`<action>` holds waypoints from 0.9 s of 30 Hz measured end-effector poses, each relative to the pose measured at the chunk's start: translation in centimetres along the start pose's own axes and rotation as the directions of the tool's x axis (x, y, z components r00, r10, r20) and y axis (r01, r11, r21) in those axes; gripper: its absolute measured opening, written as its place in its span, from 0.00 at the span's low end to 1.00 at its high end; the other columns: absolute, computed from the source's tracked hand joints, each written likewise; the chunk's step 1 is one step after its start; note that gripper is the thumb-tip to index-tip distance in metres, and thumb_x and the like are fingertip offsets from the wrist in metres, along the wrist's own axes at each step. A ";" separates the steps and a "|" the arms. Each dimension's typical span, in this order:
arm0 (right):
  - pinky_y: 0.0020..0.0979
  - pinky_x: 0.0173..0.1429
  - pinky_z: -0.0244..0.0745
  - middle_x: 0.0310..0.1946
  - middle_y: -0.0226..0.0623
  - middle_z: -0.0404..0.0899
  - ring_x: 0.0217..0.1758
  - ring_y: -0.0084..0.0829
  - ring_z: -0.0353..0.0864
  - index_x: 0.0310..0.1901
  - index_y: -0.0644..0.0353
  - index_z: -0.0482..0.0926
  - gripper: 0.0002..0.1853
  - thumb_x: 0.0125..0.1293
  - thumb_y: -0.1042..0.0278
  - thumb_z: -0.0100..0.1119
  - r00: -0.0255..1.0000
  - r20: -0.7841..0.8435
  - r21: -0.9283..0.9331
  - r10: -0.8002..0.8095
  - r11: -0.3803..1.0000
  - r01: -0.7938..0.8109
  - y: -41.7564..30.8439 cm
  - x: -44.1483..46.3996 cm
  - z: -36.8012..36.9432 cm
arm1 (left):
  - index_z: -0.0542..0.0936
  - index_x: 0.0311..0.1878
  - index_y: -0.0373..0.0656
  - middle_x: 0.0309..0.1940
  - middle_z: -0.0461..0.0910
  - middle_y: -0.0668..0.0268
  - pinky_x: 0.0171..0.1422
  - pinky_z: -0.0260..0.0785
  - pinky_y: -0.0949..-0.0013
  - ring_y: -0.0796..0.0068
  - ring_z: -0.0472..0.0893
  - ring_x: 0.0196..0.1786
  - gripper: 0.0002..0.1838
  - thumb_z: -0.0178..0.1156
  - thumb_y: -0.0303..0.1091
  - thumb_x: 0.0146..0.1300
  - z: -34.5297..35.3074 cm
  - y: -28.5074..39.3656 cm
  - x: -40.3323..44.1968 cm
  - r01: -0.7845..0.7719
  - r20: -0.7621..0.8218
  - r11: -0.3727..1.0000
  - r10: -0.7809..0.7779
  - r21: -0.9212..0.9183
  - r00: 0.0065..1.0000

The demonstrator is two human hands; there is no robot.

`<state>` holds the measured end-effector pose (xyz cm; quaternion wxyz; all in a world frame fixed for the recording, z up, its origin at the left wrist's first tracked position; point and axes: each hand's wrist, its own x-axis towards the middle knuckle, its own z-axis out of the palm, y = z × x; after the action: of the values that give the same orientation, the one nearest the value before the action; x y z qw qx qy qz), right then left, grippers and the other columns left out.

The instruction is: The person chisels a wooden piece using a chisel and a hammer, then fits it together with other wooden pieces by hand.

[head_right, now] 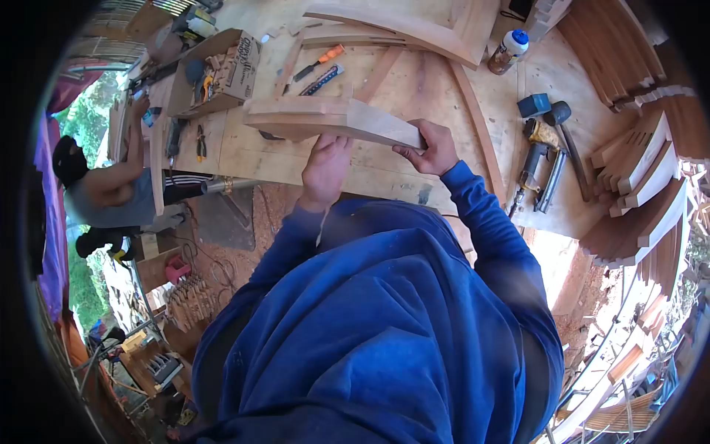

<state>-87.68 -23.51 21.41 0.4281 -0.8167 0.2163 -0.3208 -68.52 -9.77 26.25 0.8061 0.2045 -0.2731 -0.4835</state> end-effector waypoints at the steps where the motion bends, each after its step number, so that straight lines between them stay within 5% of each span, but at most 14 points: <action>1: 0.34 0.37 0.77 0.31 0.46 0.82 0.32 0.41 0.84 0.48 0.67 0.78 0.27 0.54 0.55 0.76 0.995 0.016 -0.108 -0.096 0.989 0.097 1.4 0.0 -0.4 | 0.74 0.60 0.33 0.63 0.73 0.58 0.73 0.54 0.62 0.66 0.67 0.68 0.24 0.50 0.39 0.66 0.0 1.4 -1.1 0.251 -0.116 0.885 -0.223 0.392 0.968; 2: 0.35 0.37 0.77 0.31 0.46 0.82 0.32 0.43 0.84 0.48 0.66 0.78 0.27 0.54 0.55 0.75 0.996 0.023 -0.083 -0.086 0.993 0.088 2.3 -0.3 -0.4 | 0.76 0.58 0.32 0.62 0.74 0.56 0.71 0.58 0.64 0.66 0.70 0.66 0.23 0.51 0.40 0.67 -0.1 3.0 -2.2 0.472 -0.307 0.569 -0.366 0.674 0.879; 4: 0.35 0.39 0.78 0.31 0.45 0.82 0.33 0.45 0.84 0.48 0.65 0.78 0.25 0.55 0.56 0.74 0.995 0.067 -0.062 -0.080 0.995 0.084 1.9 0.4 -1.2 | 0.76 0.55 0.31 0.57 0.77 0.53 0.64 0.65 0.67 0.70 0.74 0.62 0.21 0.48 0.39 0.69 1.0 8.4 -3.4 0.486 -0.385 0.294 -0.339 0.823 0.858; 5: 0.35 0.42 0.78 0.33 0.46 0.81 0.35 0.44 0.84 0.47 0.64 0.78 0.25 0.55 0.55 0.74 0.990 0.137 -0.064 -0.027 0.997 0.036 1.2 0.8 -1.9 | 0.78 0.51 0.30 0.56 0.77 0.50 0.63 0.65 0.66 0.68 0.75 0.60 0.22 0.48 0.42 0.70 0.6 9.7 -4.7 0.377 -0.385 0.227 -0.012 0.898 0.923; 7: 0.35 0.53 0.76 0.42 0.48 0.82 0.46 0.43 0.83 0.52 0.63 0.77 0.30 0.54 0.53 0.75 0.937 0.349 -0.056 0.035 0.998 -0.017 0.5 2.0 -3.9 | 0.77 0.52 0.30 0.57 0.76 0.49 0.67 0.63 0.63 0.63 0.74 0.63 0.26 0.50 0.48 0.70 1.6 12.4 -2.3 0.030 -0.079 0.135 0.373 0.990 0.925; 11: 0.41 0.71 0.63 0.58 0.49 0.76 0.64 0.47 0.73 0.62 0.64 0.71 0.40 0.53 0.46 0.73 0.901 0.430 0.035 0.062 0.996 -0.086 0.9 7.7 -10.3 | 0.77 0.53 0.30 0.57 0.76 0.49 0.70 0.60 0.61 0.59 0.73 0.65 0.31 0.52 0.54 0.68 6.0 11.6 5.6 -0.253 0.165 0.066 0.598 0.965 0.784; 13: 0.43 0.74 0.58 0.63 0.51 0.71 0.69 0.49 0.68 0.65 0.65 0.68 0.44 0.54 0.43 0.72 0.949 0.315 -0.156 0.017 0.987 0.034 3.2 13.5 -11.7 | 0.74 0.59 0.28 0.57 0.75 0.51 0.73 0.57 0.60 0.58 0.70 0.67 0.36 0.56 0.58 0.66 6.8 11.0 7.1 -0.169 0.081 0.288 0.294 0.942 0.952; 14: 0.44 0.74 0.58 0.64 0.53 0.69 0.69 0.50 0.67 0.66 0.66 0.66 0.45 0.54 0.42 0.71 0.968 0.248 -0.278 -0.045 0.954 0.115 5.0 16.5 -11.7 | 0.78 0.53 0.30 0.49 0.78 0.50 0.64 0.67 0.61 0.57 0.78 0.57 0.33 0.59 0.57 0.65 5.3 10.3 7.4 -0.210 0.172 0.170 0.213 0.963 0.962; 15: 0.44 0.74 0.58 0.64 0.53 0.69 0.69 0.50 0.67 0.66 0.66 0.66 0.45 0.54 0.42 0.71 0.963 0.262 -0.271 -0.054 0.954 0.127 8.2 19.0 -10.9 | 0.78 0.53 0.30 0.49 0.78 0.50 0.64 0.67 0.61 0.57 0.78 0.57 0.33 0.59 0.57 0.65 4.9 10.1 7.5 -0.202 0.163 0.163 0.226 0.966 0.960; 17: 0.46 0.72 0.61 0.61 0.60 0.69 0.67 0.50 0.69 0.62 0.69 0.68 0.46 0.49 0.43 0.74 0.980 0.186 -0.773 -0.068 0.606 0.188 15.5 22.0 -8.7 | 0.82 0.46 0.32 0.40 0.80 0.52 0.49 0.72 0.65 0.60 0.81 0.42 0.30 0.63 0.57 0.62 4.5 9.5 7.4 -0.202 0.181 0.056 0.257 0.978 0.949; 18: 0.46 0.72 0.61 0.61 0.60 0.69 0.67 0.50 0.69 0.62 0.69 0.68 0.46 0.49 0.43 0.74 0.977 0.197 -0.766 -0.083 0.609 0.206 17.2 23.2 -8.6 | 0.83 0.40 0.33 0.34 0.79 0.55 0.39 0.70 0.69 0.65 0.79 0.34 0.29 0.66 0.57 0.60 4.3 8.8 8.3 -0.277 0.248 0.033 0.350 0.960 0.903; 20: 0.46 0.68 0.65 0.59 0.63 0.71 0.64 0.53 0.71 0.56 0.69 0.69 0.45 0.42 0.46 0.77 0.789 0.413 -0.768 0.455 0.639 0.033 19.7 25.2 -8.0 | 0.84 0.40 0.34 0.34 0.78 0.55 0.38 0.70 0.69 0.66 0.78 0.34 0.29 0.67 0.57 0.59 3.9 8.8 8.6 -0.255 0.229 0.036 0.337 0.966 0.913; 24: 0.43 0.60 0.72 0.48 0.65 0.77 0.55 0.56 0.77 0.49 0.71 0.70 0.41 0.38 0.50 0.76 0.781 0.491 -0.674 0.386 0.736 0.059 18.4 26.5 -9.1 | 0.84 0.40 0.34 0.32 0.78 0.58 0.37 0.68 0.69 0.67 0.77 0.33 0.28 0.70 0.56 0.56 3.4 8.9 9.1 -0.249 0.214 0.074 0.316 0.966 0.924; 27: 0.43 0.53 0.75 0.39 0.64 0.79 0.47 0.59 0.79 0.49 0.72 0.70 0.40 0.38 0.53 0.74 0.764 0.463 -0.631 0.450 0.772 -0.072 15.1 27.8 -10.7 | 0.84 0.40 0.34 0.31 0.78 0.58 0.36 0.68 0.69 0.66 0.77 0.32 0.27 0.71 0.54 0.55 3.0 9.1 9.4 -0.294 0.263 0.071 0.286 0.953 0.922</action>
<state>-76.95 -55.14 22.71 0.2467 -0.9237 0.2765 0.0973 -60.78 -14.26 36.19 0.5514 0.6197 -0.5582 -0.0168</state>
